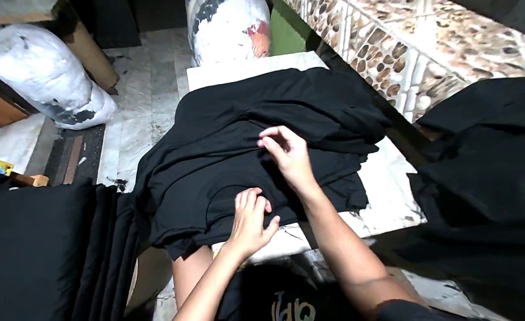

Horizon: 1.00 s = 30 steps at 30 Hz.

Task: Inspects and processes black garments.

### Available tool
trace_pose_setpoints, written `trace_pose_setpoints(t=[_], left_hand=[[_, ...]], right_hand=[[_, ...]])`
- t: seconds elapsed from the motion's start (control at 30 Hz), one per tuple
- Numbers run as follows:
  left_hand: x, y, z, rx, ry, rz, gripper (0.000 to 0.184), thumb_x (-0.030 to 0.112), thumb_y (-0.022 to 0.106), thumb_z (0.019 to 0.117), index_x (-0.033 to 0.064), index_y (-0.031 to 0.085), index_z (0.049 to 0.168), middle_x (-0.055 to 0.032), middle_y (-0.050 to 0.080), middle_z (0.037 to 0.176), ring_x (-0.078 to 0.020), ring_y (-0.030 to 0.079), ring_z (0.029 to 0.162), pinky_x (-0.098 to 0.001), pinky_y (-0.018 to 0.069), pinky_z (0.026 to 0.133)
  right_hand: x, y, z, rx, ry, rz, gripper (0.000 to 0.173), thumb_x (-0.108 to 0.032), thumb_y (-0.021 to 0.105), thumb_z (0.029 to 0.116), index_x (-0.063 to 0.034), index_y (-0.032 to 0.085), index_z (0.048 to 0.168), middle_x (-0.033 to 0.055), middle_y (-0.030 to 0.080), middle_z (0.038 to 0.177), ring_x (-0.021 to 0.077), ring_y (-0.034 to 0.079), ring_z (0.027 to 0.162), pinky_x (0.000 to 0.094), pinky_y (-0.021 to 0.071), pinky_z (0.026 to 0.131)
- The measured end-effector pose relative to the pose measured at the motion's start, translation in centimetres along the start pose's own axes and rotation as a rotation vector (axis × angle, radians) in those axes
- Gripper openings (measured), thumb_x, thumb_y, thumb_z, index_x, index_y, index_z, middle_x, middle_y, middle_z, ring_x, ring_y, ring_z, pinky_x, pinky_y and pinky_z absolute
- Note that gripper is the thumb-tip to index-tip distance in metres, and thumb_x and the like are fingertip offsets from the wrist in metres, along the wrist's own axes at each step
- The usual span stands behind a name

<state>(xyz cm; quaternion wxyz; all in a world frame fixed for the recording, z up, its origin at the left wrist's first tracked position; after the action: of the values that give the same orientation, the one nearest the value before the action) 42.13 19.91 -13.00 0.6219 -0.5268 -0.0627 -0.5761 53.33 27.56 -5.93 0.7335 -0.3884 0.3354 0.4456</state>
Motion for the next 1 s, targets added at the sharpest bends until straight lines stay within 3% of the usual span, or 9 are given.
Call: trace_pose_setpoints(t=[0.1, 0.2, 0.3, 0.4, 0.5, 0.67, 0.87, 0.93, 1.0], left_hand=[[2.6, -0.8, 1.0, 0.014, 0.105, -0.301, 0.027, 0.006, 0.071, 0.0816, -0.0043, 0.049, 0.094, -0.0252, 0.06, 0.103, -0.026, 0.06, 0.107, -0.0279, 0.0453, 0.098], [3.4, -2.6, 1.9, 0.135, 0.184, -0.178, 0.03, 0.001, 0.071, 0.084, -0.0118, 0.065, 0.111, -0.0263, 0.066, 0.108, -0.0221, 0.066, 0.1, -0.0233, 0.0508, 0.094], [1.9, -4.2, 2.0, 0.261, 0.187, -0.291, 0.015, 0.008, 0.069, 0.0917, -0.0061, 0.072, 0.086, -0.0147, 0.069, 0.091, -0.007, 0.065, 0.085, -0.0152, 0.052, 0.082], [2.0, -4.3, 1.8, 0.11, 0.138, -0.49, 0.033, 0.025, 0.059, 0.1029, -0.0006, 0.059, 0.083, -0.0085, 0.061, 0.106, 0.0021, 0.057, 0.101, -0.0141, 0.0479, 0.093], [2.4, -3.8, 1.2, 0.038, 0.137, -0.556, 0.035, 0.03, 0.059, 0.103, 0.0019, 0.057, 0.082, -0.0083, 0.059, 0.114, 0.0019, 0.054, 0.114, -0.0163, 0.0438, 0.101], [1.4, -3.8, 1.0, 0.082, 0.075, -0.725, 0.027, 0.03, 0.06, 0.1021, 0.0095, 0.06, 0.085, 0.007, 0.064, 0.11, 0.0044, 0.052, 0.121, -0.019, 0.0411, 0.106], [1.1, -3.1, 0.5, 0.104, 0.053, -0.792, 0.032, 0.031, 0.056, 0.1035, 0.0093, 0.06, 0.081, 0.0069, 0.067, 0.104, 0.0016, 0.052, 0.124, -0.0223, 0.0381, 0.111], [1.5, -3.1, 0.3, 0.1, 0.097, -0.691, 0.044, 0.036, 0.048, 0.1074, 0.0073, 0.057, 0.075, 0.0025, 0.067, 0.099, -0.0012, 0.058, 0.116, -0.0226, 0.0429, 0.106], [3.3, -2.6, -0.5, 0.168, 0.189, -0.267, 0.042, 0.027, 0.056, 0.1021, 0.0021, 0.06, 0.069, -0.008, 0.067, 0.081, -0.0135, 0.065, 0.088, -0.0246, 0.0525, 0.083]], right_hand=[[-1.5, -3.8, -4.3, 0.041, 0.024, -0.122, 0.038, -0.032, 0.066, 0.0935, -0.0011, 0.063, 0.116, -0.0021, 0.061, 0.086, -0.0023, 0.054, 0.07, 0.0168, 0.0473, 0.063], [-0.7, -5.0, -9.8, 0.067, 0.089, -0.322, 0.054, -0.043, 0.058, 0.0961, 0.0046, 0.059, 0.122, 0.0093, 0.067, 0.094, 0.0087, 0.062, 0.079, 0.0282, 0.0516, 0.069], [-1.1, -4.6, -14.0, 0.181, 0.058, -0.469, 0.042, -0.033, 0.057, 0.0976, 0.0062, 0.063, 0.112, 0.0138, 0.067, 0.085, 0.0154, 0.061, 0.067, 0.0309, 0.0506, 0.059], [-3.5, -3.8, -15.4, 0.228, -0.049, -0.61, 0.034, -0.032, 0.06, 0.0964, 0.0005, 0.067, 0.105, 0.0117, 0.068, 0.081, 0.0162, 0.062, 0.066, 0.0273, 0.0491, 0.059], [-5.0, -3.3, -14.2, 0.205, -0.157, -0.737, 0.036, -0.033, 0.052, 0.1012, -0.0011, 0.07, 0.101, 0.0101, 0.068, 0.077, 0.0188, 0.062, 0.061, 0.0297, 0.0468, 0.055], [-4.6, -4.2, -12.7, 0.121, -0.169, -0.738, 0.032, -0.029, 0.057, 0.0979, -0.0013, 0.073, 0.098, 0.0101, 0.073, 0.078, 0.0191, 0.065, 0.059, 0.0325, 0.047, 0.051], [-4.6, -4.1, -11.4, 0.055, -0.19, -0.69, 0.03, -0.025, 0.056, 0.0998, 0.0006, 0.072, 0.1, 0.0107, 0.071, 0.076, 0.0187, 0.063, 0.055, 0.0324, 0.047, 0.048], [-4.6, -4.5, -10.0, 0.051, -0.133, -0.667, 0.034, -0.031, 0.062, 0.0967, 0.0013, 0.071, 0.101, 0.0106, 0.069, 0.075, 0.0187, 0.061, 0.055, 0.0333, 0.0471, 0.049], [-3.4, -3.5, -8.8, -0.112, 0.05, -0.691, 0.047, -0.045, 0.072, 0.0879, 0.0017, 0.069, 0.093, 0.0126, 0.065, 0.07, 0.0264, 0.062, 0.059, 0.0441, 0.0483, 0.053]])
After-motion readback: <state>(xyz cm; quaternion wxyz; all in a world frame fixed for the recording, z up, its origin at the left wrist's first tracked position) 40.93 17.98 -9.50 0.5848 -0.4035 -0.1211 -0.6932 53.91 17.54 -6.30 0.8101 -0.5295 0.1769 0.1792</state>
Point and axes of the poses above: each hand's wrist, its own z-axis towards the middle knuckle, its own y-axis out of the palm, x = y × z, the point moved 10 cm from there along z, towards the middle knuckle
